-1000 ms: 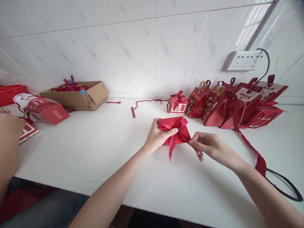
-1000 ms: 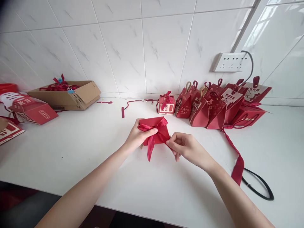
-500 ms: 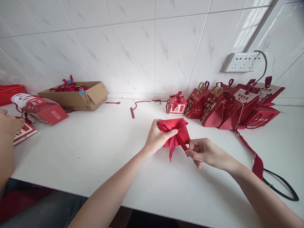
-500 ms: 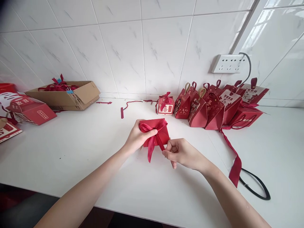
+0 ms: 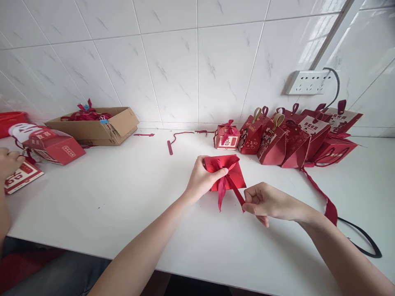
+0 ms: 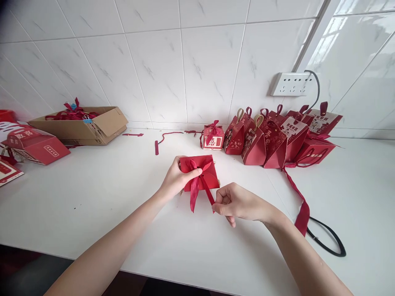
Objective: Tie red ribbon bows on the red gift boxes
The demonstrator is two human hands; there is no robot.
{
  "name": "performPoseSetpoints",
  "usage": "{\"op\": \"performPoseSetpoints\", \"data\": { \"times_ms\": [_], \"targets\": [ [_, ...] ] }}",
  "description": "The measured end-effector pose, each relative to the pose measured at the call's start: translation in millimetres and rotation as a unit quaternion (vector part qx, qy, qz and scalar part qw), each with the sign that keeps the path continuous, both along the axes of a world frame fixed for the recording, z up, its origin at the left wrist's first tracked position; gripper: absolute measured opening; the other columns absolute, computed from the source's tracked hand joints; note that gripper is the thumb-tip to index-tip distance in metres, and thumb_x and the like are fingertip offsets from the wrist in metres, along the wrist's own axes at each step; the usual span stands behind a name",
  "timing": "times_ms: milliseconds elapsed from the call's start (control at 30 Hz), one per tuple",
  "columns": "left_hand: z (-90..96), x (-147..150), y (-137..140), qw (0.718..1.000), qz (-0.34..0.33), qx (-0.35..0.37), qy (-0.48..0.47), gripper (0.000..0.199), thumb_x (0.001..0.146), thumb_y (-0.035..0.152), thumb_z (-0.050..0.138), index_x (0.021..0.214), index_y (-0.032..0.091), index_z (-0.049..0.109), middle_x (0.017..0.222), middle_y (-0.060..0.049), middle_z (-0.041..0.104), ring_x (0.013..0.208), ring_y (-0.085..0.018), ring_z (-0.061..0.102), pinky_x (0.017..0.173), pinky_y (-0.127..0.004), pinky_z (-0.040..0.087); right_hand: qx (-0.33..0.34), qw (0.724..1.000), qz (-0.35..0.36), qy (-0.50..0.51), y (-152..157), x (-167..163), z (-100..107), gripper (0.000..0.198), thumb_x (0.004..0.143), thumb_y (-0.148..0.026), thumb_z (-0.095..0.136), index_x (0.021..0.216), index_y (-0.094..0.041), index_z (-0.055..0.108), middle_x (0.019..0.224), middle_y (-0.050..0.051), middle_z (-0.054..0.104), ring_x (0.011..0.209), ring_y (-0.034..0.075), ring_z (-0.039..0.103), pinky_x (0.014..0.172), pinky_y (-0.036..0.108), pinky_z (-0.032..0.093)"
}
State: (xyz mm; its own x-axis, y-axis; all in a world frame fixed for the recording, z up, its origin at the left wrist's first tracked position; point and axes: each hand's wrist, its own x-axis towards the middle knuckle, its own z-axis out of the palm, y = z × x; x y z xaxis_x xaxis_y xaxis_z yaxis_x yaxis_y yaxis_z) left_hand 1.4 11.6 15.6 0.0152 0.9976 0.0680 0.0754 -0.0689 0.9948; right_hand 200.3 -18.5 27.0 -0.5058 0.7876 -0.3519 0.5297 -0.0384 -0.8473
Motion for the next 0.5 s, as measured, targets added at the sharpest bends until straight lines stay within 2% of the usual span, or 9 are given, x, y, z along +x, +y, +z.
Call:
{"op": "performPoseSetpoints", "data": {
  "times_ms": [167,267,333,400,433,500],
  "targets": [
    [0.5,-2,-1,1.000,-0.014,0.010,0.006,0.044,0.065,0.039,0.076,0.092,0.021,0.046,0.100,-0.003,0.058,0.088,-0.018,0.061,0.072,-0.030,0.050,-0.006,1.000,0.018,-0.022,4,10,1,0.025,0.075,-0.037,0.061,0.059,-0.021,0.049,0.044,-0.006,0.048,0.042,0.011,0.049,0.049,0.024,0.034],
    [0.0,-2,-2,0.999,-0.028,0.025,0.024,0.045,0.067,0.039,0.075,0.094,0.021,0.045,0.102,-0.004,0.056,0.092,-0.019,0.060,0.076,-0.031,0.049,0.014,0.999,0.031,-0.032,8,18,8,0.034,0.075,-0.050,0.062,0.062,-0.020,0.053,0.050,-0.003,0.051,0.045,0.011,0.047,0.049,0.024,0.033],
    [-1.2,-1,-4,0.997,-0.042,0.033,0.048,0.049,0.066,0.039,0.076,0.099,0.021,0.044,0.103,-0.004,0.056,0.095,-0.020,0.060,0.079,-0.032,0.048,0.100,0.994,-0.051,-0.005,9,18,13,0.045,0.076,-0.063,0.055,0.063,-0.020,0.052,0.052,-0.001,0.053,0.048,0.012,0.046,0.051,0.026,0.034],
    [-3.0,1,-6,0.995,-0.065,0.042,0.065,0.057,0.064,0.038,0.077,0.106,0.022,0.042,0.107,-0.005,0.057,0.100,-0.022,0.059,0.084,-0.034,0.047,0.191,0.968,-0.156,0.043,8,13,16,0.052,0.076,-0.070,0.047,0.061,-0.020,0.048,0.053,0.000,0.051,0.051,0.013,0.044,0.052,0.026,0.034],
    [-3.9,2,-7,0.994,-0.078,0.045,0.067,0.060,0.064,0.039,0.077,0.109,0.022,0.041,0.110,-0.006,0.057,0.104,-0.022,0.058,0.086,-0.035,0.047,0.214,0.956,-0.187,0.065,7,9,17,0.054,0.076,-0.072,0.045,0.059,-0.020,0.046,0.054,0.000,0.049,0.052,0.013,0.043,0.052,0.026,0.034],
    [-5.3,4,-9,0.992,-0.096,0.054,0.066,0.067,0.065,0.041,0.076,0.117,0.023,0.038,0.118,-0.008,0.055,0.110,-0.024,0.056,0.090,-0.036,0.045,0.217,0.950,-0.199,0.100,6,0,16,0.054,0.074,-0.072,0.049,0.058,-0.020,0.044,0.055,-0.002,0.046,0.052,0.012,0.041,0.050,0.025,0.033]
  ]
}}
